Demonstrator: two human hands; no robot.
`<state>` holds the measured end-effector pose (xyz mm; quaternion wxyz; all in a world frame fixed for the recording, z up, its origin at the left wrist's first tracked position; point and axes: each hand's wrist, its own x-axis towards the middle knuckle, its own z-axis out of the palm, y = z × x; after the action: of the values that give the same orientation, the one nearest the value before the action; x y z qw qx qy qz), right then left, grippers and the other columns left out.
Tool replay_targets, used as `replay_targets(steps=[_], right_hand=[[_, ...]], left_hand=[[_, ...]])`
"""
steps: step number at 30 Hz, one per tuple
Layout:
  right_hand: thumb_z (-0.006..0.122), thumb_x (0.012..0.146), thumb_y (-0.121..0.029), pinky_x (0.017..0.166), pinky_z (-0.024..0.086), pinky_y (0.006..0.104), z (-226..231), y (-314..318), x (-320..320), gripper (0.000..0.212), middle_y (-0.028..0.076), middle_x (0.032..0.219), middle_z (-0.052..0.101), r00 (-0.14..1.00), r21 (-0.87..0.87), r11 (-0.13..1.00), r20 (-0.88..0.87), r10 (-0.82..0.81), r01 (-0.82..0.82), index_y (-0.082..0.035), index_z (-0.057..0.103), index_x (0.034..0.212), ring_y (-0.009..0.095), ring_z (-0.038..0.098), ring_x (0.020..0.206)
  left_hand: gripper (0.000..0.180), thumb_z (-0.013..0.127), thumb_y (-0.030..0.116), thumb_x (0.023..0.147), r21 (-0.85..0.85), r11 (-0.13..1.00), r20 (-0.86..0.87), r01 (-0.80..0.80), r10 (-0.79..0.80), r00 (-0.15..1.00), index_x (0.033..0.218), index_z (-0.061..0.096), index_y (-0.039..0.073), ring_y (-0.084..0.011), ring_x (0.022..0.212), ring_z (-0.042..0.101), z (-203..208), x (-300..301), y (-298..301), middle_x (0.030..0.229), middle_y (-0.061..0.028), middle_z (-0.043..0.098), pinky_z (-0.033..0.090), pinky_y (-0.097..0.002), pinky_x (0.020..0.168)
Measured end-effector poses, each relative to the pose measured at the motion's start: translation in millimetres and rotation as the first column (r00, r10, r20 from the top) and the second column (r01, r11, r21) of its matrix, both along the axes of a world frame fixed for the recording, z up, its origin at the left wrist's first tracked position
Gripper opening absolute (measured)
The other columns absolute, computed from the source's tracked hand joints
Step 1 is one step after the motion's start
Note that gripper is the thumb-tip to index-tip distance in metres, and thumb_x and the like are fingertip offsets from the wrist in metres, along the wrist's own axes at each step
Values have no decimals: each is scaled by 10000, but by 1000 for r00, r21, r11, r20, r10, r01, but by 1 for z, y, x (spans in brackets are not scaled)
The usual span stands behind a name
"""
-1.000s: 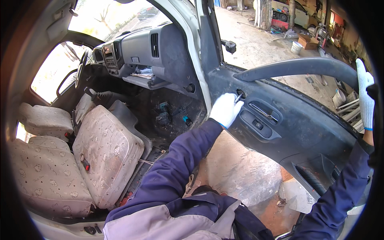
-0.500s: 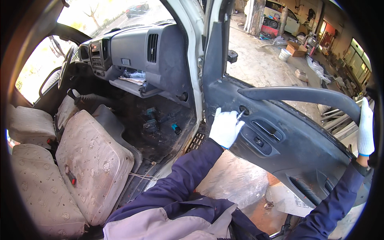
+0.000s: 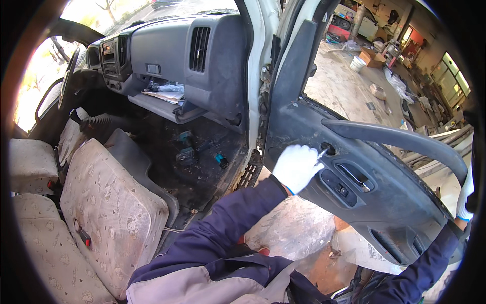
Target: The person opens the truck's driver-side door and uses a wrench to loosen and remove two bolts from the interior door panel. After removing the bolts, the person pulls the panel away from the door frame to detach it.
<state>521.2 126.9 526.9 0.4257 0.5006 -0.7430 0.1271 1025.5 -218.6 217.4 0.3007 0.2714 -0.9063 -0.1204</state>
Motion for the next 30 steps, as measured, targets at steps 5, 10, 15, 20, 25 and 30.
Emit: replay_targets(steps=[5,10,15,20,25,30], right_hand=[[454,1227,-218,1078,558,326,1,-7,5,485,141,1350,764,1000,14,1000,3,-19,18,-49,557,1671,216,739,1211],[550,1117,-66,1033,602,363,4,-21,39,542,148,1327,791,968,120,985,-232,-96,127,-115,586,1655,296,789,1144],[559,1083,-34,1023,618,383,7,-34,82,572,131,1345,797,897,170,961,-423,-129,218,-151,598,1641,320,798,1146],[557,1092,-79,984,629,401,11,-42,106,531,114,1333,804,861,179,911,-435,-264,370,-185,639,1606,330,802,1111],[579,1077,-74,913,644,418,12,-48,107,597,106,1229,806,833,166,908,-485,-266,386,-225,576,1655,323,803,1014],[625,1044,-28,890,653,413,8,-47,103,725,101,1202,797,796,146,920,-562,-226,364,-254,481,1717,322,801,987]], left_hand=[[309,763,400,1008,-246,962,147,122,-87,985,983,706,97,-295,837,686,20,12,-16,861,-90,681,524,-449,829],[324,749,399,1027,-19,1000,8,13,-13,1000,1008,697,80,-336,858,697,-2,-3,12,887,-125,694,547,-478,803],[205,648,187,1062,669,743,-340,23,278,898,1224,671,65,-398,891,738,-50,-31,35,1008,-178,688,623,-481,845],[292,545,89,1090,21,973,-278,-232,228,933,1351,660,28,-422,1018,755,-70,-18,16,1229,-229,678,634,-514,848],[237,626,179,1141,666,742,-438,77,305,845,1342,651,57,-338,932,743,-44,-24,36,1154,-202,710,597,-455,818],[231,636,199,1145,571,818,-548,78,308,778,1314,617,43,-154,688,655,-26,-28,35,940,-76,676,550,-340,666]])
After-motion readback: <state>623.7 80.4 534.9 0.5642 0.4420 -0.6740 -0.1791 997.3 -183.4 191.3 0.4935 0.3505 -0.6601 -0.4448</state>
